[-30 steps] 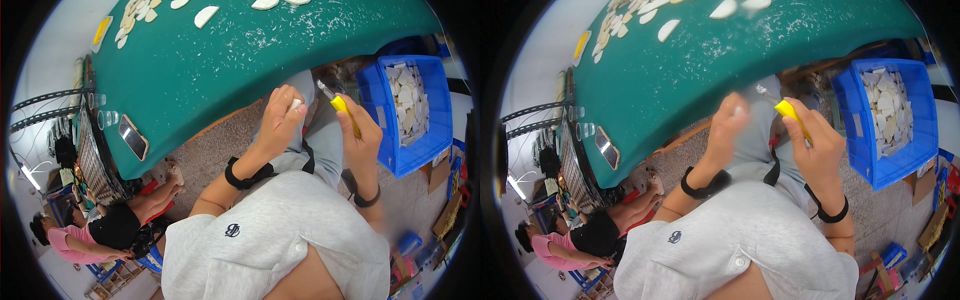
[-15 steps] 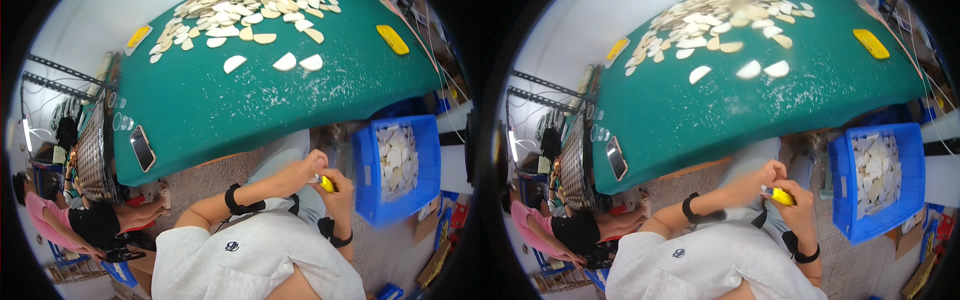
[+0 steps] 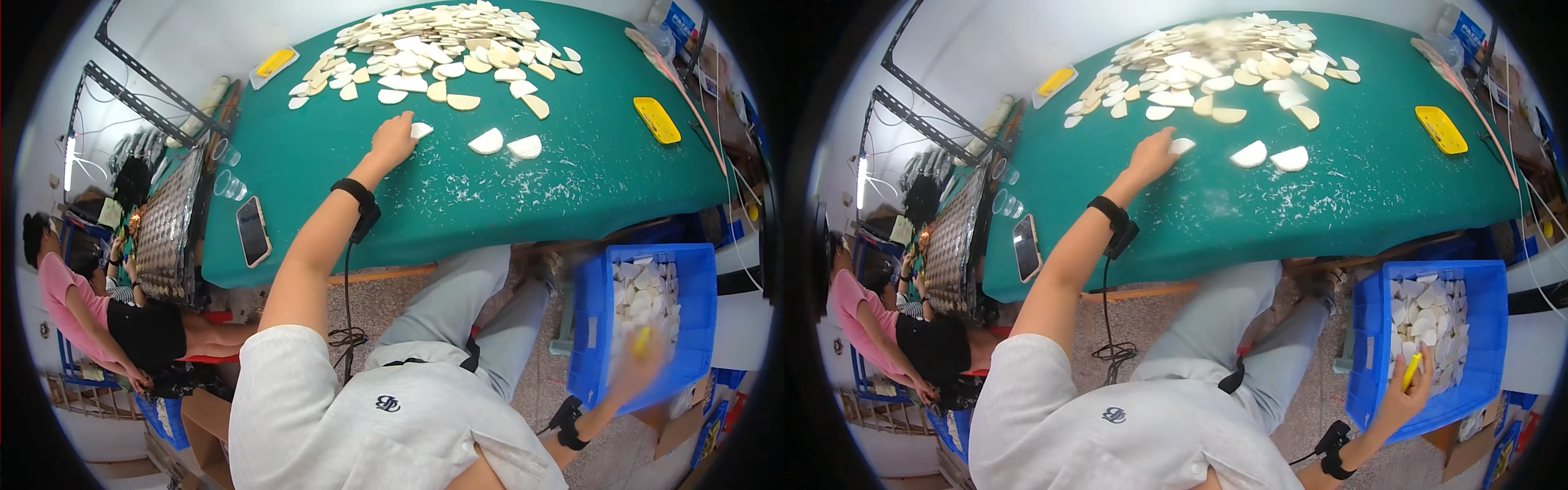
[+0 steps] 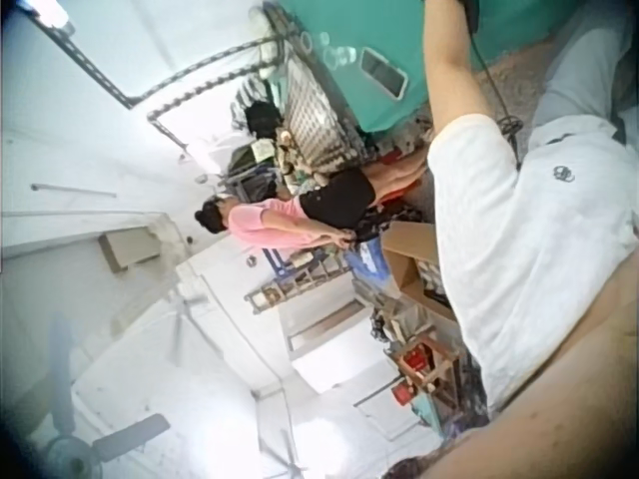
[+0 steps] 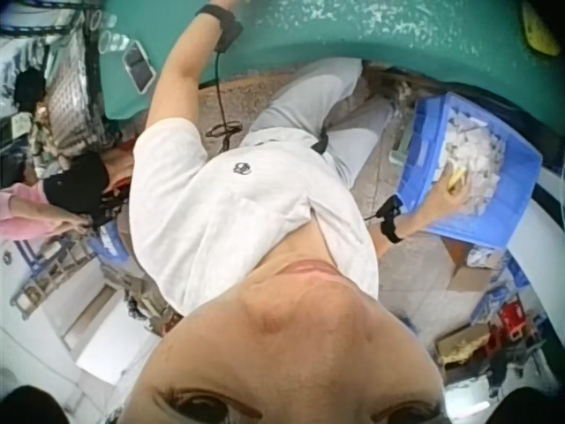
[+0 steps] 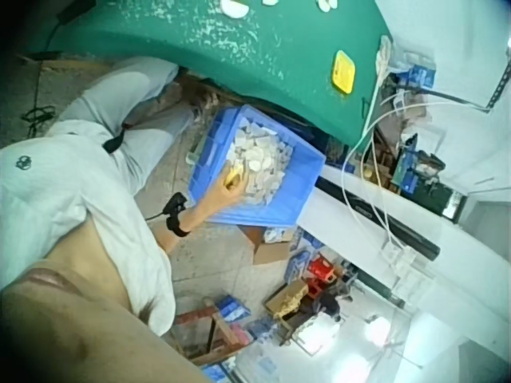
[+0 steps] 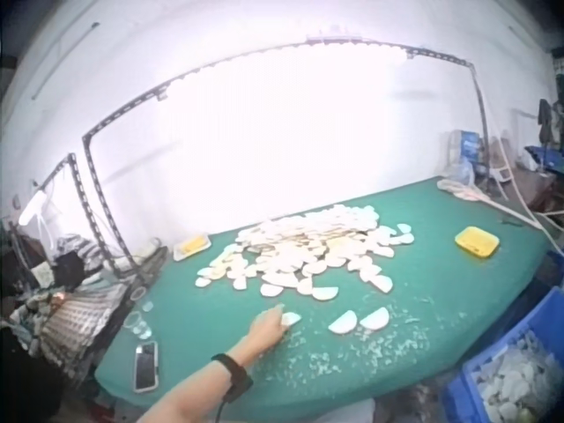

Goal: Cleaning and scraping the edges of white semi-circular parts using a small handheld tool.

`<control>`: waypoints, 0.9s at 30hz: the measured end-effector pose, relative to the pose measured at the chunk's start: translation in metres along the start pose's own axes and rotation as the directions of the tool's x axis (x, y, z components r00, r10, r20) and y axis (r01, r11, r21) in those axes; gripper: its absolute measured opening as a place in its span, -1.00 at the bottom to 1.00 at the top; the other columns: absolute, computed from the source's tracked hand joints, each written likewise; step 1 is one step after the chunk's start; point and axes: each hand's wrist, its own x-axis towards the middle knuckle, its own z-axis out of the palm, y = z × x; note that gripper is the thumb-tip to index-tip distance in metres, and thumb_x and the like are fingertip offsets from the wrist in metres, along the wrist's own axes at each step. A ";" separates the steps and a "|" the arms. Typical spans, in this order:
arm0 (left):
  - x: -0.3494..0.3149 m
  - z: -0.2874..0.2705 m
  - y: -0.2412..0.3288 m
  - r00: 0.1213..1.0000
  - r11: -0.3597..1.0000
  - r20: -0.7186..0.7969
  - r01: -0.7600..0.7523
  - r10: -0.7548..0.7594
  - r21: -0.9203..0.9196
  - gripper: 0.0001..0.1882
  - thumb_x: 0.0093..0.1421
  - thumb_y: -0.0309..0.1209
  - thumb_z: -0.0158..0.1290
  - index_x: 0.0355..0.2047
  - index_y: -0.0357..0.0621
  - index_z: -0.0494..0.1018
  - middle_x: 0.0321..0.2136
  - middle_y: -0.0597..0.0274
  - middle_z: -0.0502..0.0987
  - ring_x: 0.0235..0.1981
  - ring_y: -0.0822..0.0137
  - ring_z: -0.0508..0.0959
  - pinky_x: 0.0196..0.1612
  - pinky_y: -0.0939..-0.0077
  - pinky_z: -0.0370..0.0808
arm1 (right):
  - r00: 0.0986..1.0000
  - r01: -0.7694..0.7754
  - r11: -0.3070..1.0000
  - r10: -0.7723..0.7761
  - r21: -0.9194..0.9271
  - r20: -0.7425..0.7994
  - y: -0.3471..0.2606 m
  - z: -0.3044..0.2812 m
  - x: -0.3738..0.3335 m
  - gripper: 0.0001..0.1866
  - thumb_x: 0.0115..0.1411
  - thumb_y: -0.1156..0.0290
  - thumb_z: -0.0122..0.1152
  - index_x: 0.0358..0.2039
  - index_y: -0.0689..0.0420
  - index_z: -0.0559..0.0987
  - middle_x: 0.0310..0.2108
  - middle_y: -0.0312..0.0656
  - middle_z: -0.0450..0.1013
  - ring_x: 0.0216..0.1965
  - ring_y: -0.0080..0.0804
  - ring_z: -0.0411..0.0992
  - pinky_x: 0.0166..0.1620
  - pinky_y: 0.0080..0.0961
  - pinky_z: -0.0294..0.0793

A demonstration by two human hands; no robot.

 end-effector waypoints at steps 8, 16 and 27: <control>-0.061 -0.028 0.034 0.996 0.809 0.051 -0.034 0.079 -0.587 -0.65 0.12 -0.35 0.10 -0.14 -0.22 0.30 -0.29 -0.01 0.53 -0.18 0.25 0.52 -0.18 0.40 0.46 | 0.978 0.073 0.982 -0.105 0.175 0.182 -0.041 0.035 -0.025 -0.68 0.09 0.44 0.30 -0.11 0.16 0.54 -0.41 -0.38 0.38 -0.53 -0.71 0.13 -0.48 -0.75 0.11; -0.163 -0.016 0.107 0.923 0.031 0.031 0.020 0.383 -0.999 -0.85 0.23 -0.45 -0.16 -0.23 -0.15 0.13 -0.26 0.03 0.51 -0.19 0.40 0.48 -0.14 0.52 0.40 | 0.873 -0.031 0.909 -0.178 0.416 0.455 -0.098 0.056 -0.045 -0.65 0.03 0.48 0.35 -0.13 0.20 0.53 -0.39 -0.27 0.47 -0.45 -0.63 0.30 -0.38 -0.71 0.30; -0.207 0.015 0.123 0.914 0.223 0.002 -0.097 0.405 -0.970 -0.76 0.19 -0.36 -0.07 -0.15 -0.16 0.30 -0.32 0.24 0.28 -0.28 0.39 0.29 -0.16 0.52 0.27 | 0.802 0.197 0.894 -0.383 0.402 0.459 -0.141 0.076 -0.057 -0.74 0.13 0.39 0.22 -0.15 0.15 0.55 -0.44 -0.15 0.48 -0.52 -0.36 0.43 -0.45 -0.59 0.36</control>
